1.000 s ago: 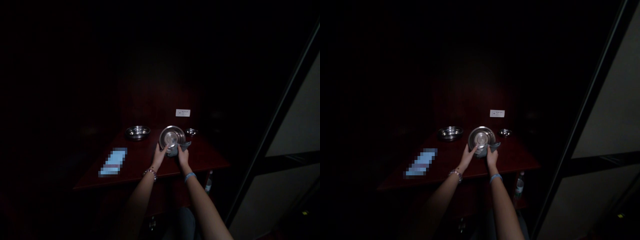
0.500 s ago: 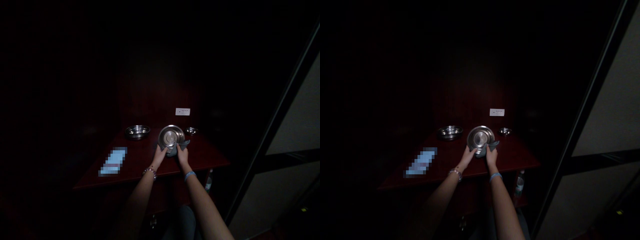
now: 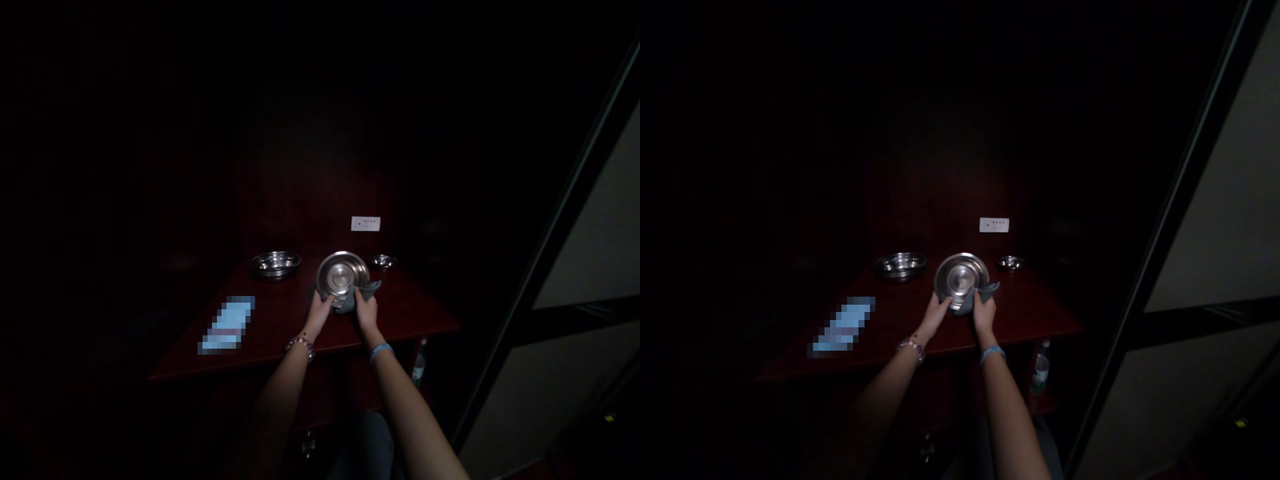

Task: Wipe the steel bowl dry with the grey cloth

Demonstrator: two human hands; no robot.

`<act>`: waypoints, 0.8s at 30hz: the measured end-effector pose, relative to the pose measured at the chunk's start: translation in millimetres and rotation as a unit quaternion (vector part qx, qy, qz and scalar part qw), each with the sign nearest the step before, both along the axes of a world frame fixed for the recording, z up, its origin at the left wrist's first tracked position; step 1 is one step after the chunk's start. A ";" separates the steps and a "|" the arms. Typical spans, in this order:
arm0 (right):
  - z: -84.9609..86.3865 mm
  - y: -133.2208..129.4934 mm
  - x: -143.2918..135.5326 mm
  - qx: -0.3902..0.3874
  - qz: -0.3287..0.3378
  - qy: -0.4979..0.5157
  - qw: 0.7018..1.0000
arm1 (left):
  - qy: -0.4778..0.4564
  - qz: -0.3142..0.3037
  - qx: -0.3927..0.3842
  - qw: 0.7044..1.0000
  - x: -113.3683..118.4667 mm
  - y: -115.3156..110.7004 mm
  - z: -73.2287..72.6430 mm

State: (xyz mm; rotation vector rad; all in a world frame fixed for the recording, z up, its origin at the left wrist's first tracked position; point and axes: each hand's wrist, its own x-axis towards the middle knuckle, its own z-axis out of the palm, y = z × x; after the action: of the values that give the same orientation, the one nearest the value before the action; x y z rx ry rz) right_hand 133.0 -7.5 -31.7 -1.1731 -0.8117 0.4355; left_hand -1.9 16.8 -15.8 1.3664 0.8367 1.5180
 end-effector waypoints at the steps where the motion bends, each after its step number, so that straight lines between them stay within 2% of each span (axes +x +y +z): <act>1: 0.2 -0.3 -0.2 -0.003 -0.001 -0.002 1.000 | -0.001 0.000 -0.001 1.000 -0.3 -0.8 0.6; 24: 3.7 -3.3 -1.0 -0.014 -0.009 -0.009 1.000 | 0.001 -0.001 -0.013 1.000 -0.2 -4.3 3.5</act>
State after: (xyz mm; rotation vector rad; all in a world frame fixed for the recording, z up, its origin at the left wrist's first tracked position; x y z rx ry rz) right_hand 132.0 -10.8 -28.0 -1.2114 -0.8120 0.4243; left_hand -2.1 12.6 -12.3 1.3498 0.8534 1.4988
